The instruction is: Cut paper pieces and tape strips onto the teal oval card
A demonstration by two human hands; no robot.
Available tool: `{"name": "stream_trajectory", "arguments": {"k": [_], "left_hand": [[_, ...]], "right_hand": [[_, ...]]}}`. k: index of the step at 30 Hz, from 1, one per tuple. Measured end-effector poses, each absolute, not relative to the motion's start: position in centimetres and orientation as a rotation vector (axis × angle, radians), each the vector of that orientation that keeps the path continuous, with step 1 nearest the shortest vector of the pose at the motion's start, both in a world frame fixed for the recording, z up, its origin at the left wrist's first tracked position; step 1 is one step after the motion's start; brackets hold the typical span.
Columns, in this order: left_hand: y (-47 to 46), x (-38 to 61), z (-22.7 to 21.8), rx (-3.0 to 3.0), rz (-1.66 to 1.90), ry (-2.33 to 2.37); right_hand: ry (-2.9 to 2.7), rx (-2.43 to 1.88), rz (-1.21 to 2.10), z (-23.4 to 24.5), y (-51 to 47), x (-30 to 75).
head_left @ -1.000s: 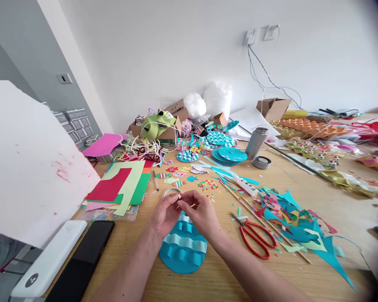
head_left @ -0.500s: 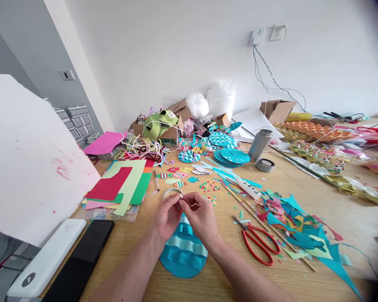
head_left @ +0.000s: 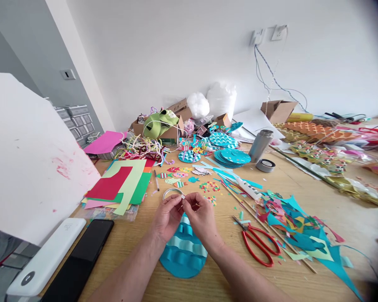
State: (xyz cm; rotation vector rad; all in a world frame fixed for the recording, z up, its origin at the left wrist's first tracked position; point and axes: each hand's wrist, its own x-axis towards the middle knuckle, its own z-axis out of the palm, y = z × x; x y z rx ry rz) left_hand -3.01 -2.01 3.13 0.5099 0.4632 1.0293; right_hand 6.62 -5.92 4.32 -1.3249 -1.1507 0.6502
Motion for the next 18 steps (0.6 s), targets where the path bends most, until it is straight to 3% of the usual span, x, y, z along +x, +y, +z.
{"name": "stream_trajectory", "arguments": {"k": [18], "left_hand": [[-1.62,-3.93,3.49,0.333,0.967,0.38]], "right_hand": [[-1.143,-1.23,0.754,4.57,-6.21,7.0]]}}
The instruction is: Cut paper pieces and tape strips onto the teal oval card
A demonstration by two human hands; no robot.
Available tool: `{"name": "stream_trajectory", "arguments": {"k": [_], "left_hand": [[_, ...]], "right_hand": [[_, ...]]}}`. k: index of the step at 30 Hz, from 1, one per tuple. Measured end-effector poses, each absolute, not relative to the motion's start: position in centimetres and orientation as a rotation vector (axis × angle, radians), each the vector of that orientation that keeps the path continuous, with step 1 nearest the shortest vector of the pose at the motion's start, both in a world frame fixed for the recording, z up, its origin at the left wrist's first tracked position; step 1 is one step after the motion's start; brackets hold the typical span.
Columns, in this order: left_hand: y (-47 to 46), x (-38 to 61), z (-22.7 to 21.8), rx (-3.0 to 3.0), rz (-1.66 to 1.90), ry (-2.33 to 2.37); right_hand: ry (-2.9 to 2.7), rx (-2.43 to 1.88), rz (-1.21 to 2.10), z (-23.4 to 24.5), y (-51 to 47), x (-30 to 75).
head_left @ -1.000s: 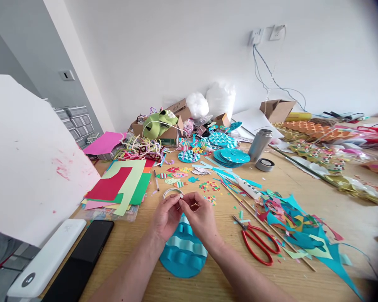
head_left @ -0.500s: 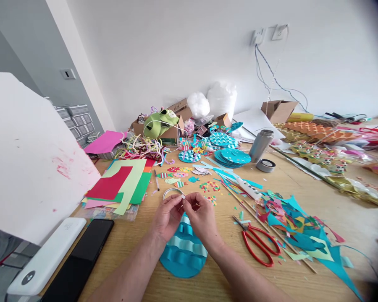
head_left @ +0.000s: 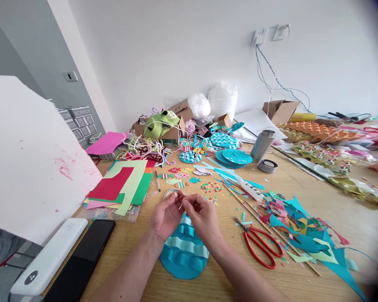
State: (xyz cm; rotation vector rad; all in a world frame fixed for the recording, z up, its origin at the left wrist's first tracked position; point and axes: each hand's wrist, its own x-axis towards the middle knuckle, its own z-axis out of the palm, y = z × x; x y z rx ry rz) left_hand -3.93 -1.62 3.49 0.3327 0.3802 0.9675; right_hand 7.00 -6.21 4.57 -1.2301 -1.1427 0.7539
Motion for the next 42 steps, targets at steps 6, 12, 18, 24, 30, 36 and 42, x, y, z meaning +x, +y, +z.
{"name": "stream_trajectory", "arguments": {"k": [6,12,18,24,30,36,42], "left_hand": [[-2.2,-4.2,4.2,0.342,0.896,0.254],[-2.7,-4.1,4.0,0.312,0.842,0.301],[-2.7,-3.7,3.7,0.335,0.862,0.337],[-2.8,-3.4,3.7,0.376,0.897,0.411],[-2.8,-3.2,3.7,0.412,0.929,0.417],[-2.0,-3.5,3.6,0.389,1.024,0.468],[-0.9,-4.2,3.8,0.406,1.144,0.552]], "right_hand": [[-1.303,-1.206,0.609,5.4,-7.0,6.0],[-1.424,-1.254,0.309,5.9,-7.7,5.7],[-1.488,-1.353,0.187,5.3,-7.5,6.0],[-1.504,-1.423,0.216,5.5,-7.4,6.3],[-1.443,-1.416,0.258,5.4,-7.1,6.3],[-1.381,-1.409,0.53,6.0,-7.4,7.9],[-1.947,-1.34,1.015,8.3,-14.6,12.2]]}}
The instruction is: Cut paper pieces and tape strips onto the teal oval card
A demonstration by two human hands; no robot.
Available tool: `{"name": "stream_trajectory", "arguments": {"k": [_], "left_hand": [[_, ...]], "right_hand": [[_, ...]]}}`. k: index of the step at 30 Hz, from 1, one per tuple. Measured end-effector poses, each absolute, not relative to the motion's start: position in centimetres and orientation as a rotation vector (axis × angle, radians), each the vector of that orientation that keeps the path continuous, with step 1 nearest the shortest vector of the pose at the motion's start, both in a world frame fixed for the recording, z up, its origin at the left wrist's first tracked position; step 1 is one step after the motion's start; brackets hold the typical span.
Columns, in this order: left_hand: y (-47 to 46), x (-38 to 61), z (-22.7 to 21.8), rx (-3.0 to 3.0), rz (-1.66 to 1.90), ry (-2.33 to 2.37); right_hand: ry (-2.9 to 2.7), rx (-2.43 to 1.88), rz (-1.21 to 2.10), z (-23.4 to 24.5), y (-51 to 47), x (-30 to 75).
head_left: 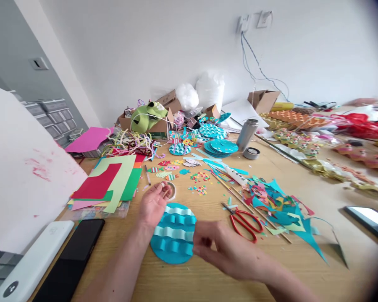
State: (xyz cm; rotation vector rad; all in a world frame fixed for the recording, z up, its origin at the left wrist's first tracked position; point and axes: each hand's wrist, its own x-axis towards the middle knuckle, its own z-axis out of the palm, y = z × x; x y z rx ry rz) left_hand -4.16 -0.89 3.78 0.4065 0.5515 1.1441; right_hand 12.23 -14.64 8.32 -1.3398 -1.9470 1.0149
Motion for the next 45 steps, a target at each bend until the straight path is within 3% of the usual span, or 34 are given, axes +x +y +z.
{"name": "stream_trajectory", "arguments": {"k": [5,12,21,45], "left_hand": [[-0.9,-3.9,3.4,0.649,1.145,0.584],[-1.1,-3.5,3.0,0.883,1.121,0.663],[-0.7,-3.9,3.2,0.904,1.201,0.713],[-4.1,-2.8,5.2,1.099,1.233,0.888]], "right_hand": [[-2.009,-1.413,0.979,8.8,-17.9,15.0],[-1.694,-1.458,0.692,9.1,-11.2,15.3],[-1.64,-1.381,0.853,6.5,-4.0,11.3],[-1.36,-1.189,1.007,5.0,-6.2,11.3]]}}
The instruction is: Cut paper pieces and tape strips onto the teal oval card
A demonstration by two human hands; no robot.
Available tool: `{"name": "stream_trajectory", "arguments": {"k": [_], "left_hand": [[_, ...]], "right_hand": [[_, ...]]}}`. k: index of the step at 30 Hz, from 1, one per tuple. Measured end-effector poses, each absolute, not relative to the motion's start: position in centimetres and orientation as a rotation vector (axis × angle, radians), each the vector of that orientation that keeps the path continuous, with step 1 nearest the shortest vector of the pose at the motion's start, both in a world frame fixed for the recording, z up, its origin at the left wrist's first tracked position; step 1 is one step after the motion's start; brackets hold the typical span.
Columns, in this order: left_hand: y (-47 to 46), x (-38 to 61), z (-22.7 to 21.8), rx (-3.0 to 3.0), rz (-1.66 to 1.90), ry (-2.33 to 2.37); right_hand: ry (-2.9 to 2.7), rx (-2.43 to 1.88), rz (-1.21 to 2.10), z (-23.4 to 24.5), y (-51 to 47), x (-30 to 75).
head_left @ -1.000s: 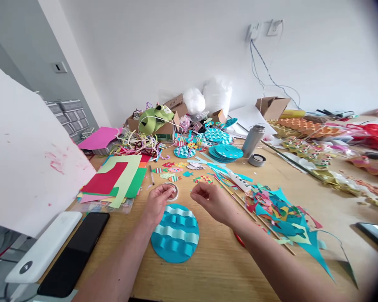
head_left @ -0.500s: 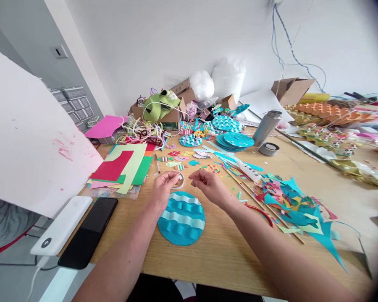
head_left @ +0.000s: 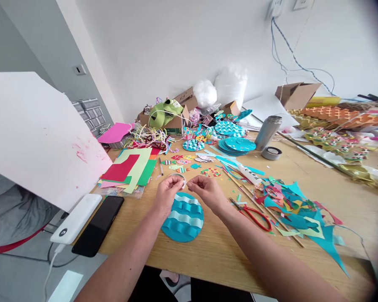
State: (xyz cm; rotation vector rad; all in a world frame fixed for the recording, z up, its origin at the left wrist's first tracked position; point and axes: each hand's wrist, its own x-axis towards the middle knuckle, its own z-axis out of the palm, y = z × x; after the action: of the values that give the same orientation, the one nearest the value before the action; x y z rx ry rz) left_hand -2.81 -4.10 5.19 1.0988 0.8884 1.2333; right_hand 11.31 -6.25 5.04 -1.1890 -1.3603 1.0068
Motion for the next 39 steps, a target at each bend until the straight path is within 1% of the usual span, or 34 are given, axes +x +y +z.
{"name": "stream_trajectory", "arguments": {"k": [7,15,23,26,29,31,35,39], "left_hand": [[-4.4,-3.0,3.9,1.112,1.18,0.932],[-4.9,-3.0,3.9,1.174,1.186,0.985],[-5.8,-5.5,3.8,1.134,1.256,1.009],[-7.9,-7.5,3.7,1.315,1.3,1.123],[-11.0,-9.5,3.2,1.688,1.231,1.241],[-13.0,-10.5,2.5,1.932,1.241,1.239],[-15.9,-10.9,0.9,2.223,1.188,1.19],[-16.8,-10.4,-0.5,2.428,1.103,1.109]], "right_hand": [[-1.39,-1.261,0.992,4.6,-6.3,11.1],[-1.39,-1.312,0.96,4.4,-6.3,11.0],[-1.468,-1.298,1.052,5.4,-7.3,11.7],[-1.661,-1.29,1.168,6.0,-8.2,11.8],[-1.907,-1.22,1.361,6.0,-9.4,11.8],[-2.055,-1.189,1.421,5.7,-10.1,11.7],[-2.26,-1.215,1.339,5.1,-11.1,11.2],[-2.376,-1.258,1.232,5.0,-11.3,10.7]]}}
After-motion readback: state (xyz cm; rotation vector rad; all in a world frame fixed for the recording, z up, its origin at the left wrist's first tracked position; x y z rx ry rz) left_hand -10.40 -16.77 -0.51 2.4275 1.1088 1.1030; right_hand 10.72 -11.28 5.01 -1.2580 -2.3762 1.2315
